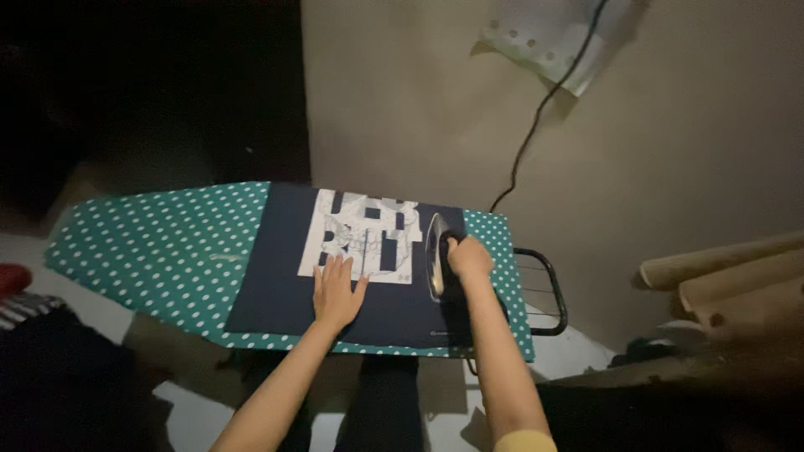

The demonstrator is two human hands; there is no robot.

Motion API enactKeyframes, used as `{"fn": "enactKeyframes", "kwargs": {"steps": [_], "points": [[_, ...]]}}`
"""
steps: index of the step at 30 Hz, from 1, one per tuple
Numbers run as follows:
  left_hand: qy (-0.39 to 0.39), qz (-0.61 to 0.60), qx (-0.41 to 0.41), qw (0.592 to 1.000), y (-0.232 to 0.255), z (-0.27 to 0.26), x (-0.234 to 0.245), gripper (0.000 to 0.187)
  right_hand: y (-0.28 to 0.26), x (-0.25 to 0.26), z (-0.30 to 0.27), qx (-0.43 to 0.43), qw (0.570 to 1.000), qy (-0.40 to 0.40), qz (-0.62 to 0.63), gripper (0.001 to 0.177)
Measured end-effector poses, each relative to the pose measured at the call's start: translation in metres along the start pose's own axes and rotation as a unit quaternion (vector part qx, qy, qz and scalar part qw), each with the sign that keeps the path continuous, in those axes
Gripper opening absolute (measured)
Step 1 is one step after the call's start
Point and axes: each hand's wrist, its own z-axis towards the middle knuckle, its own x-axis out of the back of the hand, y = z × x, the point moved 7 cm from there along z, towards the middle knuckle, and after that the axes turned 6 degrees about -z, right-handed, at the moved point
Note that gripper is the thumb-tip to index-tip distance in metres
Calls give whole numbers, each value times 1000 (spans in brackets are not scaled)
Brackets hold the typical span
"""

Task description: The person picks up a dark-colored shirt from a pile on a bed and lays it flat on an ironing board. They use an iron to smooth out the front of the shirt, specifically targeting the printed design, before folding and ironing the sleeves and sides by hand and with the iron.

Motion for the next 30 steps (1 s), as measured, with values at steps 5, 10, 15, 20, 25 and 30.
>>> {"fn": "enactKeyframes", "kwargs": {"steps": [5,10,15,20,25,30], "points": [[0,-10,-24,1000,34,24,-33,62,43,12,-53,-16,999,6,-33,63],[-42,48,-56,996,67,37,-79,58,97,29,-100,-36,999,-14,-33,62],[-23,5,-84,996,92,34,-103,58,154,48,-117,-62,998,-6,-5,64],[-48,13,-94,994,103,38,-118,63,215,75,-94,-119,992,33,-1,64],[-43,-2,-70,997,102,37,-114,63,253,83,-33,-145,989,35,-4,63],[-51,18,-38,998,97,46,-106,61,262,62,24,-132,991,16,5,64]]}}
